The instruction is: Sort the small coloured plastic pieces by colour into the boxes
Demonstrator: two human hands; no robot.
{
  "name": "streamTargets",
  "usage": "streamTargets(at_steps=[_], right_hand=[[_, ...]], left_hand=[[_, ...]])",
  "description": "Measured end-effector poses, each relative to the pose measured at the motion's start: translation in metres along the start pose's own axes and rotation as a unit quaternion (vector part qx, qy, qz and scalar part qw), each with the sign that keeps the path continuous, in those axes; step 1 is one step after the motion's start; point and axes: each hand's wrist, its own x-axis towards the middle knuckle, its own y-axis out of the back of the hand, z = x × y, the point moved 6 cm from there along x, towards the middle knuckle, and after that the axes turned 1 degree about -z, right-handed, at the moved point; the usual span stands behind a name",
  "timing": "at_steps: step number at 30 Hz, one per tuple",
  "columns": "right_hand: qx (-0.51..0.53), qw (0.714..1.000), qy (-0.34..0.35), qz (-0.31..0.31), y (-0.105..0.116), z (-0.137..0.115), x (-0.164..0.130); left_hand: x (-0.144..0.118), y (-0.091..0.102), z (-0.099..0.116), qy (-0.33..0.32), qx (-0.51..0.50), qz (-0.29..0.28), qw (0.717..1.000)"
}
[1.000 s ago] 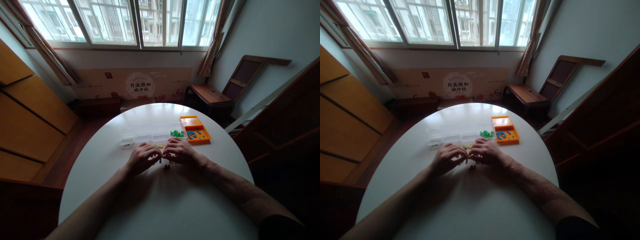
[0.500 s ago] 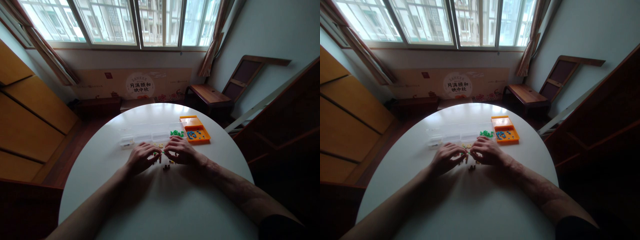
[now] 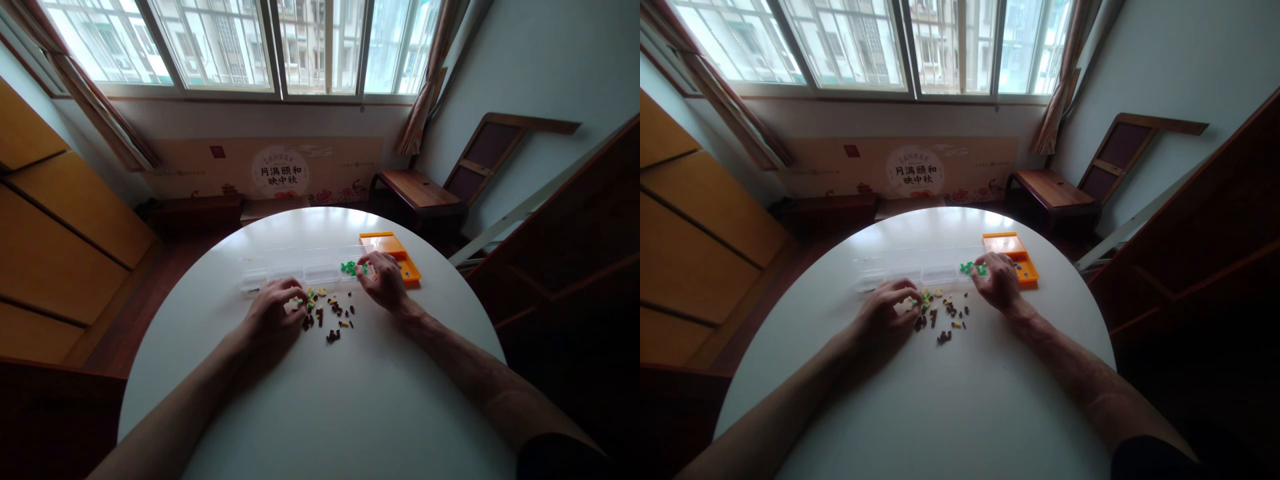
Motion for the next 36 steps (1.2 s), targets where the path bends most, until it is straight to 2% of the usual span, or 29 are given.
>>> streamTargets(at_steps=[5,11,18,20,23,28,32,36], right_hand=[[0.029,0.999,0.028,-0.028,-0.005,-0.017,-0.003],[0.051,0.997,0.038,-0.030,-0.007,-0.019,-0.004],[0.077,0.994,0.068,-0.033,-0.006,-0.025,-0.004],[0.097,0.990,0.091,-0.044,-0.005,-0.030,-0.005],[0.126,0.976,0.160,-0.078,-0.005,-0.044,-0.008],[0.135,0.949,0.259,-0.119,-0.008,-0.067,-0.014],[0.144,0.935,0.292,-0.144,-0.012,-0.073,-0.017],[0.143,0.933,0.295,-0.149,-0.013,-0.073,-0.017]], left_hand=[[0.000,-0.003,-0.002,-0.014,-0.002,-0.010,1.000],[-0.001,-0.008,-0.004,-0.031,0.013,-0.017,0.999],[0.000,-0.011,-0.003,-0.061,0.037,0.014,0.997],[0.001,-0.010,-0.002,-0.063,0.026,0.027,0.997],[0.003,-0.005,0.003,-0.069,0.002,0.048,0.996],[0.007,0.004,0.023,-0.103,-0.009,0.096,0.990],[0.008,0.003,0.034,-0.119,-0.019,0.099,0.988],[0.009,0.000,0.034,-0.105,-0.038,0.093,0.989]])
